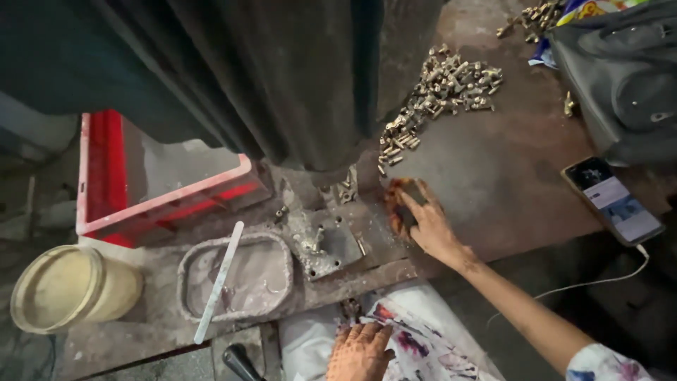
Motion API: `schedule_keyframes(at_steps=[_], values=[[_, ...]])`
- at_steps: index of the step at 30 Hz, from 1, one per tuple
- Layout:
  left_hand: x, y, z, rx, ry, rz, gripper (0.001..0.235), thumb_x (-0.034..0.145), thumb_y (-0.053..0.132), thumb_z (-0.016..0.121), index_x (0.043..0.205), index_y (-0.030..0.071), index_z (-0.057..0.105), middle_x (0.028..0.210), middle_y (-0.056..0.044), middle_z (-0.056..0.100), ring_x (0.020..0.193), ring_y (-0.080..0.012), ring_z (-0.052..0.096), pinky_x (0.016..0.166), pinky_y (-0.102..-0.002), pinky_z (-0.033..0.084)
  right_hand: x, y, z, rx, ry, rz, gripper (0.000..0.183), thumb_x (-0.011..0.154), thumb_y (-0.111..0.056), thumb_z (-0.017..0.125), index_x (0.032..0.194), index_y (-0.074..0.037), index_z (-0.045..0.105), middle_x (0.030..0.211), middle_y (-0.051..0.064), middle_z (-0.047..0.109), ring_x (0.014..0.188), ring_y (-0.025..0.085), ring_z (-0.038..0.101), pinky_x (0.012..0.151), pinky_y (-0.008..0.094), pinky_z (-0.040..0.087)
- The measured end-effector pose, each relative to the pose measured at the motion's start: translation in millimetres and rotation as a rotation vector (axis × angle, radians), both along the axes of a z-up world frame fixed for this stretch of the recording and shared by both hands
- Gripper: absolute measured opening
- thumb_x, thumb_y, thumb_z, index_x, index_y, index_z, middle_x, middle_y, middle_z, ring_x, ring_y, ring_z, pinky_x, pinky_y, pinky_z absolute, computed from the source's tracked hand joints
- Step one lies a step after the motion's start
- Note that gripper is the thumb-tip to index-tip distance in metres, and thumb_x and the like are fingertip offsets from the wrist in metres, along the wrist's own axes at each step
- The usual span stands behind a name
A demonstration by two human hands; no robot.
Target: The person sits at a bench machine and processes small brass fittings one at a time, holding each part under the machine and using a black handheld tool on it. They dip parts in a water-filled tray, wipe the work surface with a cloth, and set finished fittings on a growing pile on the table.
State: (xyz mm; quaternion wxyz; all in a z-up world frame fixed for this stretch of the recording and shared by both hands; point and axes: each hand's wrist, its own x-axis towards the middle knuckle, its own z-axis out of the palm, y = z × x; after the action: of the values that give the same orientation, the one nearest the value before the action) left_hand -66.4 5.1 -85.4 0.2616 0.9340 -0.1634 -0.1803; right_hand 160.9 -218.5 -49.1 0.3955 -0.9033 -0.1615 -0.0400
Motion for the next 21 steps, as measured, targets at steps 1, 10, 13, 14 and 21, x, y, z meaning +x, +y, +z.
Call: schedule_keyframes(at_steps=[1, 10, 13, 14, 21], values=[[4, 1, 9, 0.001, 0.01, 0.012, 0.053, 0.089, 0.034, 0.073, 0.137, 0.017, 0.06, 0.134, -0.008, 0.057, 0.13, -0.0319, 0.047, 0.11, -0.061, 0.031, -1, 7, 0, -0.141, -0.195, 0.072, 0.081, 0.063, 0.006, 0.059, 0.144, -0.002, 0.051, 0.15, 0.038, 0.04, 0.144, 0.047, 0.026, 0.117, 0.047, 0.027], [119, -57, 46, 0.778, -0.589, 0.181, 0.061, 0.085, 0.017, 0.056, 0.137, -0.013, 0.052, 0.147, -0.03, 0.047, 0.144, -0.0391, 0.037, 0.121, -0.052, 0.018, 5, -7, -21, -0.157, -0.159, 0.124, 0.081, 0.067, 0.005, 0.061, 0.146, -0.007, 0.05, 0.158, 0.032, 0.035, 0.148, 0.044, 0.025, 0.118, 0.046, 0.027], [122, -57, 15, 0.773, -0.521, 0.04, 0.052, 0.096, 0.017, 0.052, 0.138, -0.015, 0.053, 0.15, -0.03, 0.048, 0.147, -0.0419, 0.038, 0.127, -0.055, 0.014, 5, -6, -16, -0.183, -0.204, 0.167, 0.085, 0.066, 0.006, 0.06, 0.149, -0.007, 0.048, 0.155, 0.029, 0.04, 0.151, 0.044, 0.025, 0.122, 0.047, 0.026], [120, -52, 24, 0.781, -0.524, 0.042, 0.052, 0.096, 0.017, 0.052, 0.138, -0.015, 0.053, 0.15, -0.03, 0.048, 0.147, -0.0419, 0.038, 0.127, -0.055, 0.014, 4, 1, -10, -0.176, -0.208, 0.169, 0.085, 0.066, 0.006, 0.06, 0.149, -0.007, 0.048, 0.155, 0.029, 0.04, 0.151, 0.044, 0.025, 0.122, 0.047, 0.026], [110, -32, -5, 0.349, -0.727, 0.013, 0.047, 0.089, 0.017, 0.061, 0.131, -0.004, 0.06, 0.13, -0.021, 0.059, 0.13, -0.0361, 0.053, 0.121, -0.051, 0.031, 14, 34, -11, -0.367, -0.319, 0.417, 0.074, 0.083, -0.013, 0.068, 0.153, -0.014, 0.048, 0.143, 0.021, 0.055, 0.146, 0.039, 0.038, 0.121, 0.046, 0.034]])
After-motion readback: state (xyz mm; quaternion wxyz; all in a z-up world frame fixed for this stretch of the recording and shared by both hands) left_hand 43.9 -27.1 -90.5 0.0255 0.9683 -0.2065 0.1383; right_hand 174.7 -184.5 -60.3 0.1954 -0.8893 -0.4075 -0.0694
